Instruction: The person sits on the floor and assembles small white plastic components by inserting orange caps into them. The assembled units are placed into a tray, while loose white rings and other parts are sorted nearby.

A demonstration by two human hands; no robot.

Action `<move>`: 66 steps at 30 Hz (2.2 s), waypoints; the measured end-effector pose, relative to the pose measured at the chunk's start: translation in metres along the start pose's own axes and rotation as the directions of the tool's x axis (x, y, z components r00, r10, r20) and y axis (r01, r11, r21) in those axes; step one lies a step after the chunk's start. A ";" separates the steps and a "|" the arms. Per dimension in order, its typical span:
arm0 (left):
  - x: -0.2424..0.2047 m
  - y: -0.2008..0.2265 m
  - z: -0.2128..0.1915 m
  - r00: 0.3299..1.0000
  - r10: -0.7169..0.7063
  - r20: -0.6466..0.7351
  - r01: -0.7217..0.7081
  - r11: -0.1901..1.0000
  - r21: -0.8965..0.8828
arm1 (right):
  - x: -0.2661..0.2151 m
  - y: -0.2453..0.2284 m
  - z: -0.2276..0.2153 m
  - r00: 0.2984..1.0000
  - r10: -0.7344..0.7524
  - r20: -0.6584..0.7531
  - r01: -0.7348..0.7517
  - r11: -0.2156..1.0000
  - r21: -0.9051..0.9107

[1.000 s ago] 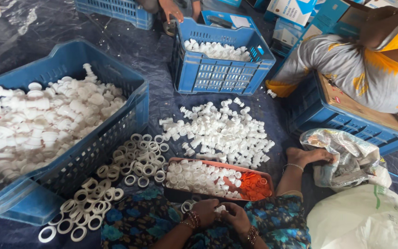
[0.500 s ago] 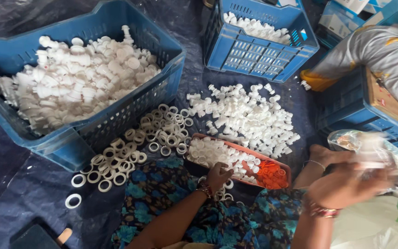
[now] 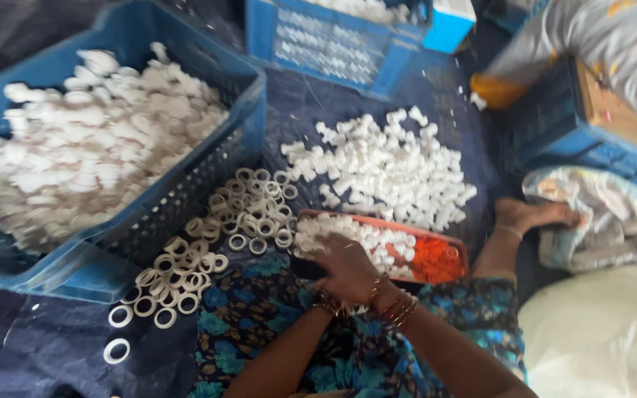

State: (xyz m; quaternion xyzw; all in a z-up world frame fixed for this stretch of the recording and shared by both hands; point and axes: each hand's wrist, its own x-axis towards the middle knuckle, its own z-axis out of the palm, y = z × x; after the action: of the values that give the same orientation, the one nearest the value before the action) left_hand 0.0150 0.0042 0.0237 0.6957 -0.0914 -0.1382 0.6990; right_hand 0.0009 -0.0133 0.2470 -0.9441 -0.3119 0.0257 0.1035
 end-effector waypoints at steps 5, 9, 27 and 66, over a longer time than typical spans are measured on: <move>-0.028 0.003 0.014 0.985 -0.163 -0.062 0.170 0.975 0.140 | -0.047 0.130 0.076 0.760 0.592 -0.267 -0.557 0.806 0.200; -0.012 -0.020 0.018 0.994 -0.073 -0.075 0.086 0.977 0.193 | -0.052 0.244 0.122 0.689 0.543 -0.480 -0.572 0.814 0.101; -0.017 0.012 0.001 0.888 0.428 -0.169 -0.363 0.877 0.314 | -0.091 0.161 0.087 0.681 0.732 0.012 -0.539 0.490 0.685; -0.018 -0.012 0.002 0.975 -0.061 0.213 0.126 0.943 -0.308 | -0.206 0.252 0.146 0.501 0.750 -0.432 -0.691 0.647 0.322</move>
State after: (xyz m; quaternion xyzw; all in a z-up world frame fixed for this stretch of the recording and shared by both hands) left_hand -0.0036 0.0082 0.0130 0.5592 -0.1044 -0.2538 0.7823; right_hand -0.0345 -0.3075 0.0475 -0.9479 0.1534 -0.1781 0.2151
